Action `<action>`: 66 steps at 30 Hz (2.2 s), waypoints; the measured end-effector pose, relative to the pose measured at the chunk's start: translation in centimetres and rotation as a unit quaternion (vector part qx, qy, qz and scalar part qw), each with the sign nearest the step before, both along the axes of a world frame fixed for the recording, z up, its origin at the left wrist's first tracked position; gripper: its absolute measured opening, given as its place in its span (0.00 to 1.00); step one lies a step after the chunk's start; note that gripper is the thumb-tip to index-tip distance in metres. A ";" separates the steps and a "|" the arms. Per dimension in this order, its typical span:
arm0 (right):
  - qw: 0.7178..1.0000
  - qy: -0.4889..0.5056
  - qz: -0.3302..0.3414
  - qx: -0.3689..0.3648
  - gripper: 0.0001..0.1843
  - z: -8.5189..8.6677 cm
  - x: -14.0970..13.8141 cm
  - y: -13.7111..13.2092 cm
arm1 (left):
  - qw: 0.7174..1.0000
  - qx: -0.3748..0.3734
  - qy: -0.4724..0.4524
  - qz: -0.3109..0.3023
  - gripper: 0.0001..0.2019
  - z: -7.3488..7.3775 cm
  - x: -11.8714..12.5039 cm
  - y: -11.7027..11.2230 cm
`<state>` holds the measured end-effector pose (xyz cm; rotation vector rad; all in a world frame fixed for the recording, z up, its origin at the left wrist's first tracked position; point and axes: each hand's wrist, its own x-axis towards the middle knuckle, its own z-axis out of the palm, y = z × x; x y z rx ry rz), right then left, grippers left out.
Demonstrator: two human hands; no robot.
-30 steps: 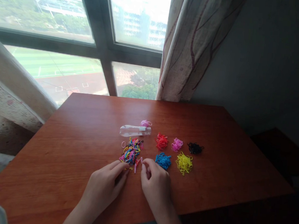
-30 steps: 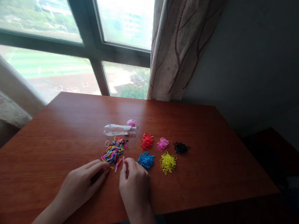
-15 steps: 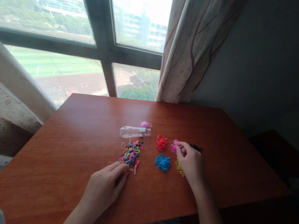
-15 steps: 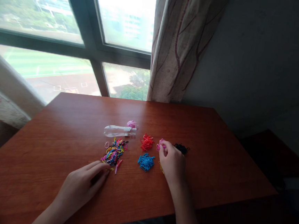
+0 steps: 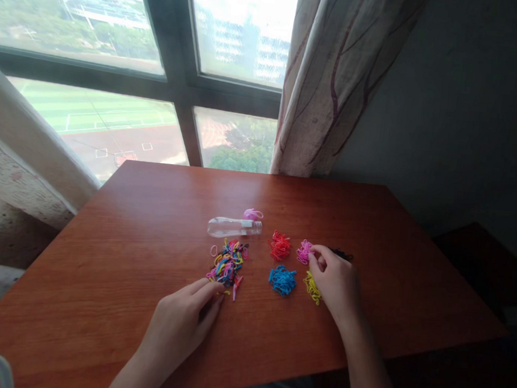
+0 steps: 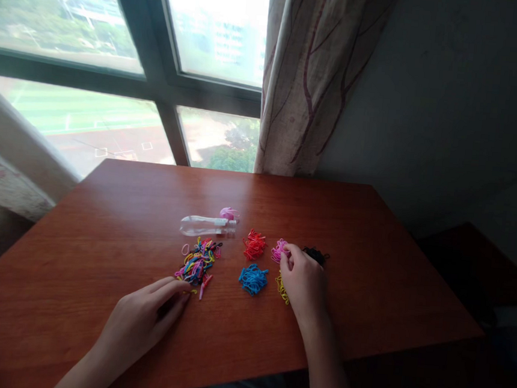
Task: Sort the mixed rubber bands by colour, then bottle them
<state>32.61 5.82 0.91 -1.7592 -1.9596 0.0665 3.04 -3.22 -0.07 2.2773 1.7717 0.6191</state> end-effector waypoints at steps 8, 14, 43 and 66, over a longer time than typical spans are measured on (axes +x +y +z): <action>0.996 0.075 0.054 0.002 0.12 1.1 -3.5 -3.5 | 1.000 0.004 -0.008 0.000 0.09 -0.2 -0.1 -0.1; 0.980 0.129 0.147 -0.046 0.10 0.0 -7.9 -7.1 | 1.000 0.005 -0.005 0.003 0.09 -0.5 -0.1 -0.1; 0.972 0.112 0.175 -0.104 0.08 -1.8 -9.8 -8.5 | 0.998 0.044 -0.048 -0.005 0.08 0.8 0.5 0.5; 0.978 0.035 0.157 -0.135 0.09 -1.2 -9.7 -8.4 | 0.961 -0.068 0.066 -0.261 0.11 4.7 14.9 11.5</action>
